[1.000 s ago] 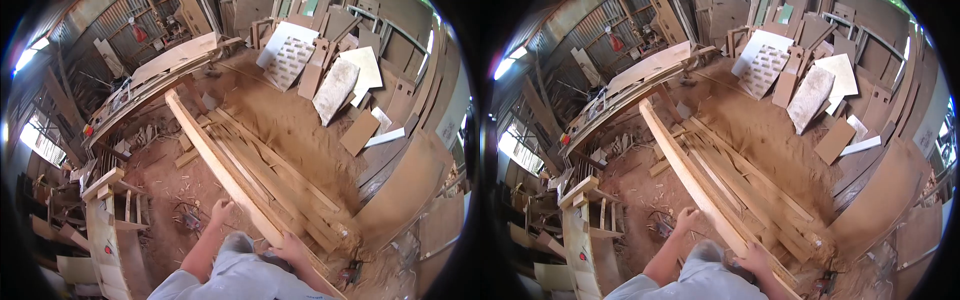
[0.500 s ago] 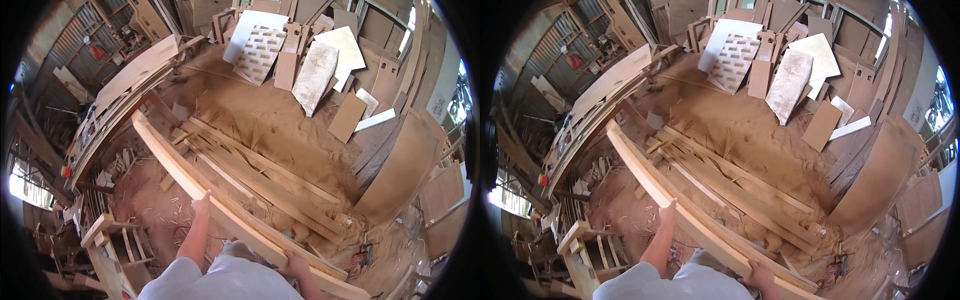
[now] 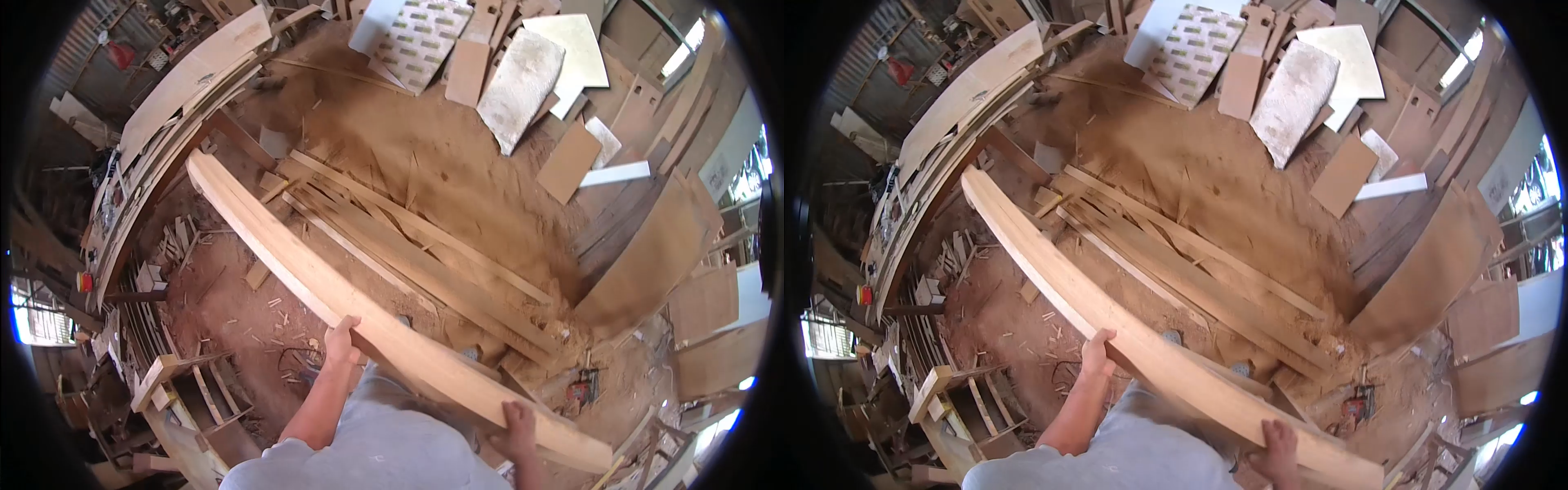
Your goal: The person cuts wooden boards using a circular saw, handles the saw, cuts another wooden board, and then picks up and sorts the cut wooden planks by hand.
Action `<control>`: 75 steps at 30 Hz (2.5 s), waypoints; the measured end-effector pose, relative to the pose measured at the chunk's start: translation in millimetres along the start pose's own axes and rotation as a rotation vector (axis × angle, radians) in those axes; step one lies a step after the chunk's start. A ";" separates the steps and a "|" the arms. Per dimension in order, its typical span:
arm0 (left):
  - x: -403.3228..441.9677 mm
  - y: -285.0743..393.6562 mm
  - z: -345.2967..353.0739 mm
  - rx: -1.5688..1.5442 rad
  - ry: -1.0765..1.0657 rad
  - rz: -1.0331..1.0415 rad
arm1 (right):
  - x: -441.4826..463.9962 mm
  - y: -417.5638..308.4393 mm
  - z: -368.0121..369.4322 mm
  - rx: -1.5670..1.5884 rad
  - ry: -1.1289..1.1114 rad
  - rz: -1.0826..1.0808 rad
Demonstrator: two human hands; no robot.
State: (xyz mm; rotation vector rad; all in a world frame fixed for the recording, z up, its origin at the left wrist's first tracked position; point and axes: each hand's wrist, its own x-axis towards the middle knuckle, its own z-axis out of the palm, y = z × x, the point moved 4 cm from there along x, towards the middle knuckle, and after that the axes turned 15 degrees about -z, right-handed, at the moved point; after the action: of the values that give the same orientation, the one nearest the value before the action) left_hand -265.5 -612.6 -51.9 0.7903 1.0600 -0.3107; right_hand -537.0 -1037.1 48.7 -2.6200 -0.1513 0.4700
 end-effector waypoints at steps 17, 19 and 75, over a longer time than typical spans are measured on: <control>106.9 50.7 103.2 -0.120 -0.205 -0.055 | 115.7 -2.1 -83.9 0.048 0.030 0.092; 166.0 50.8 90.8 -0.113 -0.170 -0.013 | 133.9 -19.2 -93.6 -0.010 0.032 0.075; -83.3 -452.8 232.7 2.332 -1.002 0.301 | -144.5 443.6 96.5 0.864 0.496 0.996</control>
State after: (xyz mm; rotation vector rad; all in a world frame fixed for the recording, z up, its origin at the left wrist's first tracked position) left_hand -415.6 -1102.1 -114.6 2.3178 -0.9355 -1.5294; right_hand -695.3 -1414.0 -195.8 -1.6952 1.2537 0.1036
